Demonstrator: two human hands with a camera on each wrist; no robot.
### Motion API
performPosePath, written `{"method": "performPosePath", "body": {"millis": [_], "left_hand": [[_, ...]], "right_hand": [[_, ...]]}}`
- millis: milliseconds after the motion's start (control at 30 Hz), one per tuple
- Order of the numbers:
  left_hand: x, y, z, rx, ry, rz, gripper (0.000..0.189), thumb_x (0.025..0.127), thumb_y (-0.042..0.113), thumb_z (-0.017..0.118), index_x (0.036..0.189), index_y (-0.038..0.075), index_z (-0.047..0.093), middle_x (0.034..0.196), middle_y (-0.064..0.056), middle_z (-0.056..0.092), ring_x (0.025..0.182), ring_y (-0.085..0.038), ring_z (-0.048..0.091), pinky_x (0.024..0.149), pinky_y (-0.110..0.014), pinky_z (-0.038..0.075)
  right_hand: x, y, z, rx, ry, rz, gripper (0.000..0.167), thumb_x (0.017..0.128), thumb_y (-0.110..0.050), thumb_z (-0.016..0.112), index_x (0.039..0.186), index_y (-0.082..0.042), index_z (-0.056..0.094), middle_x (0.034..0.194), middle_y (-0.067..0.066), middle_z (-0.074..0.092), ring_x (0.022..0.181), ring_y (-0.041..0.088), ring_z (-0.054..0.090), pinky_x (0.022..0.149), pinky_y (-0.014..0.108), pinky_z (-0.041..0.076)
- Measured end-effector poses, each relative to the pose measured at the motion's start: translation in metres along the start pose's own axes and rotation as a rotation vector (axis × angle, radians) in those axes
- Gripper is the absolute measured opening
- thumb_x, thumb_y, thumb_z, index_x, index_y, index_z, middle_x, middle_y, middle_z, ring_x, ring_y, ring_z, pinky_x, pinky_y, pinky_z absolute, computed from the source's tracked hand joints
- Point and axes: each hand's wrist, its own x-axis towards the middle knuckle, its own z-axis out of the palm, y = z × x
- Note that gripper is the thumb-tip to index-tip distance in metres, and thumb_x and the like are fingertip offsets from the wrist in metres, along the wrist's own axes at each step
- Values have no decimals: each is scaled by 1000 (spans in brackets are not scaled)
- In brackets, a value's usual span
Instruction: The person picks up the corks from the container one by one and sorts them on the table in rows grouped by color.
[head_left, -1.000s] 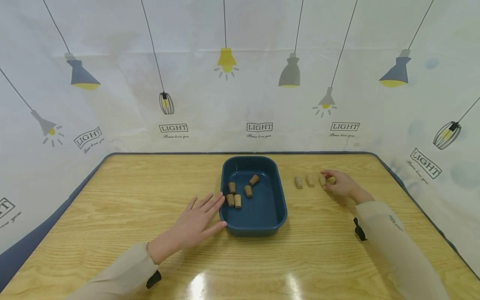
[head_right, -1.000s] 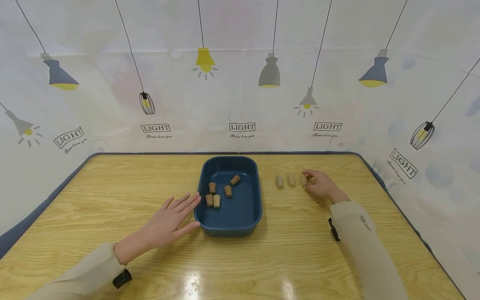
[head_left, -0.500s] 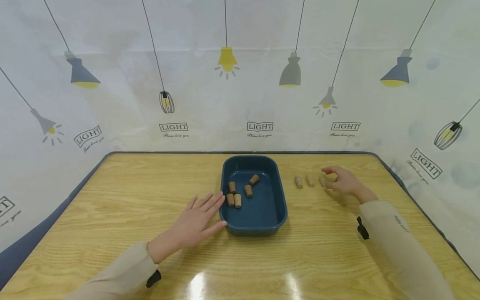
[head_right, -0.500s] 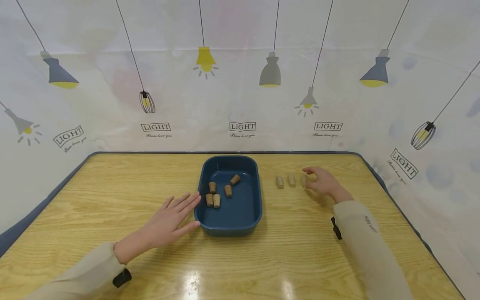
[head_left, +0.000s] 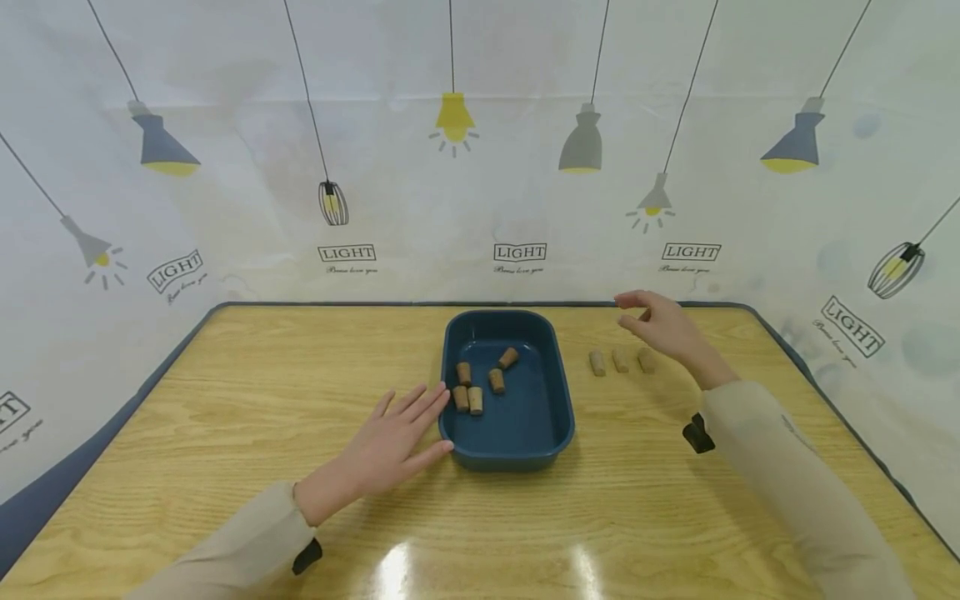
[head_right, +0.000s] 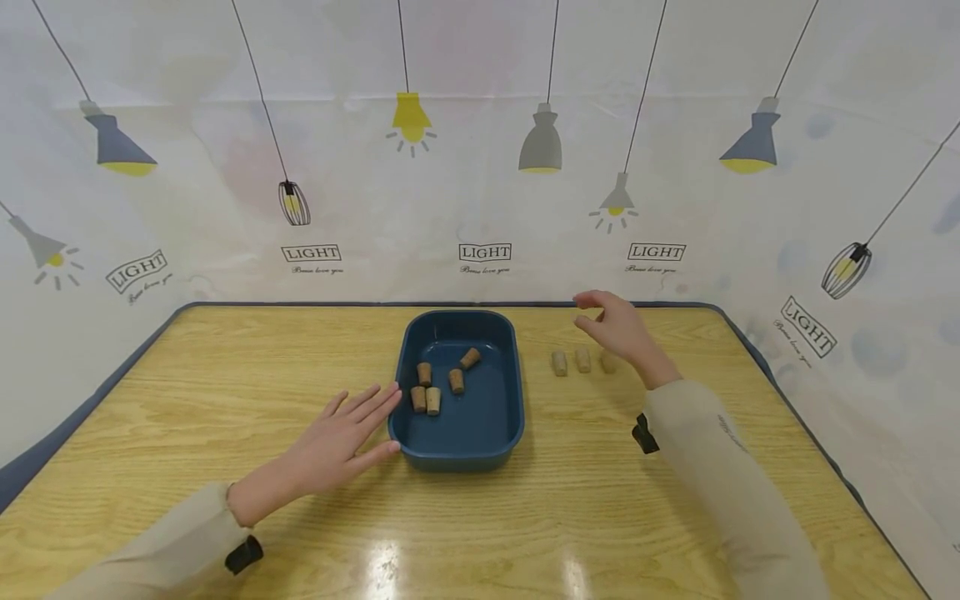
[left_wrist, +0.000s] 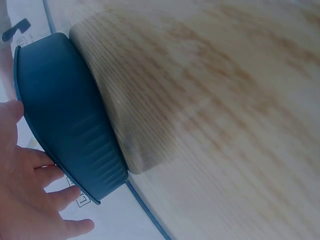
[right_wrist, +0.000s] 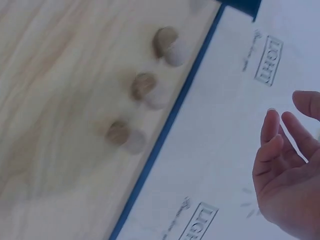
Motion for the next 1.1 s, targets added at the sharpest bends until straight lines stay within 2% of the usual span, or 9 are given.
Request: {"method": "performPosePath", "body": {"millis": [133,367,600,833,1100], "left_hand": [[0,0,0,1,2,4,67,91,54,29,140,7,25,143,-7,23,128,-27,20,98,-53,13],[0,0,0,5,-2,1,68,91,54,29,140,8,24,143,-5,22,129,-24,18,99,-53,13],[0,0,0,10,4,2,68,91,54,29,140,8,25,143,-5,22,129,-25,19,99,-52,14],[0,0,-1,6,5,1,68,91,54,30,140,8,25,143,-5,22,129,-23,17,99,-52,13],[0,-1,0,9,8,11,68,91,54,29,139,7,26,143,-6,23,128,-26,21,98,-53,15]], "right_hand": [[13,-23,4,44,4,-29,36,91,-22,51,122,-4,49,115,16,51,73,23,55,61,35,45],[37,-67,9,49,29,-77,34,89,-23,53,119,-6,53,112,13,54,73,22,51,61,35,42],[57,-105,23,78,-19,-78,32,89,-19,53,118,-6,54,109,12,55,76,23,52,64,35,44],[70,-125,47,130,-56,-72,29,88,-18,54,115,-5,56,103,10,57,78,22,55,66,32,46],[77,-139,77,205,-117,-86,28,87,-17,56,113,-5,57,98,9,59,70,22,59,62,30,48]]}}
